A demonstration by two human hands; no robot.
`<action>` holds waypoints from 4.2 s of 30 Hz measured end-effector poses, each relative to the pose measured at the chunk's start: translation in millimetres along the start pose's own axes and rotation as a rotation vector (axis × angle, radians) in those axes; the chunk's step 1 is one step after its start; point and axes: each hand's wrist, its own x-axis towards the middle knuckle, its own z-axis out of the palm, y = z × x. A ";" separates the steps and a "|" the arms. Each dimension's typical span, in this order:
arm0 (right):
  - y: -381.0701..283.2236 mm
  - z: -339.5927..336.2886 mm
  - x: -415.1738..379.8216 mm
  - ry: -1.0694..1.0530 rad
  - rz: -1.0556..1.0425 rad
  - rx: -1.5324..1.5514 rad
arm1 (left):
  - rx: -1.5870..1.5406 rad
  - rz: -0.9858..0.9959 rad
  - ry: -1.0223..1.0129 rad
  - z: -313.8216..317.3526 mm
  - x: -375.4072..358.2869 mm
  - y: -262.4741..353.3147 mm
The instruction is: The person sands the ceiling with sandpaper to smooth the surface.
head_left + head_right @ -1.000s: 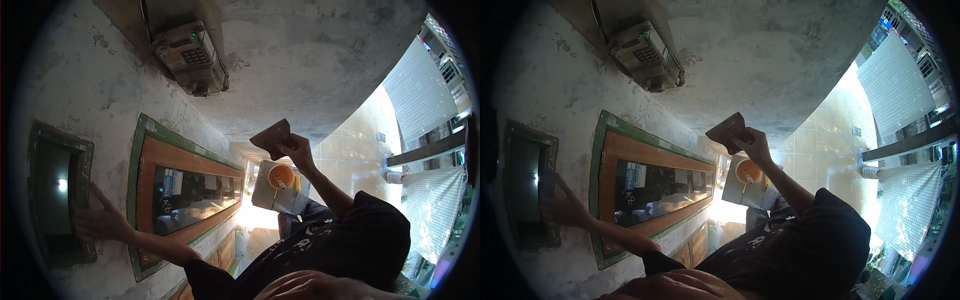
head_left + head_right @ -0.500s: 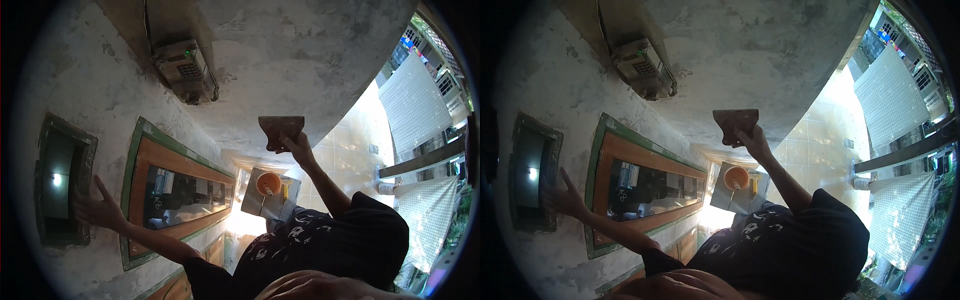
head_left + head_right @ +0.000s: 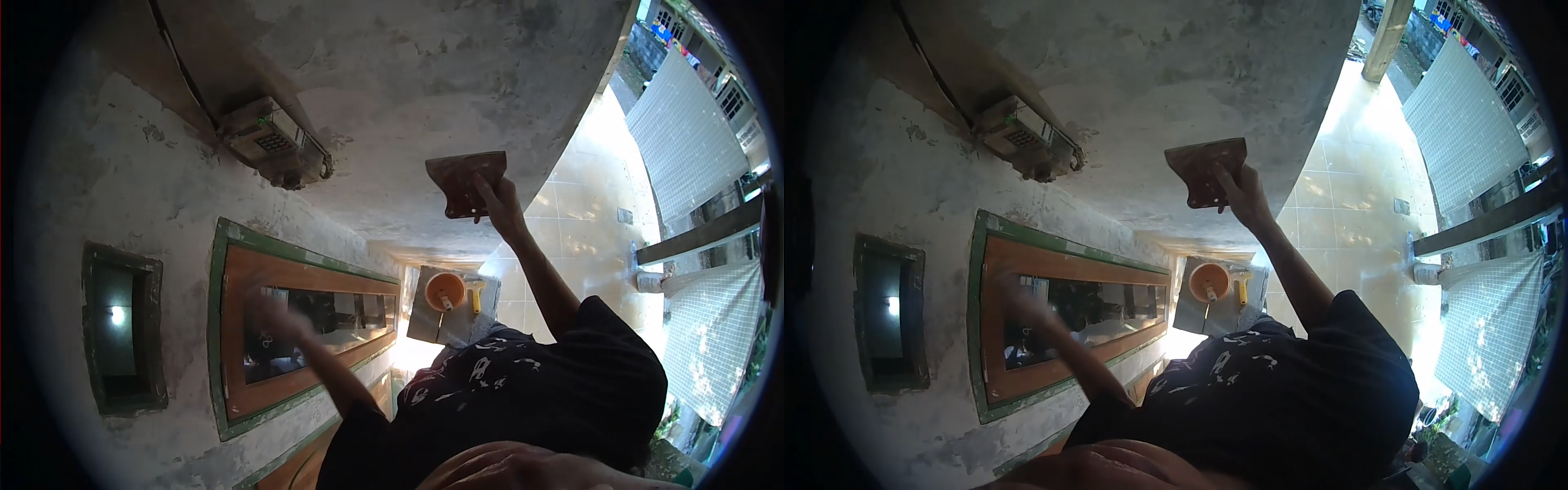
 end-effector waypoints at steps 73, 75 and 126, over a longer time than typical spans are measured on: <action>78.6 -16.5 34.6 0.223 -0.060 -0.283 | -0.696 -0.863 -0.548 310.8 -136.5 40.9; 79.9 -16.2 35.3 0.231 -0.081 -0.302 | -0.703 -0.843 -0.501 312.9 -135.7 42.5; 52.8 -6.2 37.3 0.280 -0.091 -0.289 | -0.630 -0.814 -0.472 310.5 -112.3 56.6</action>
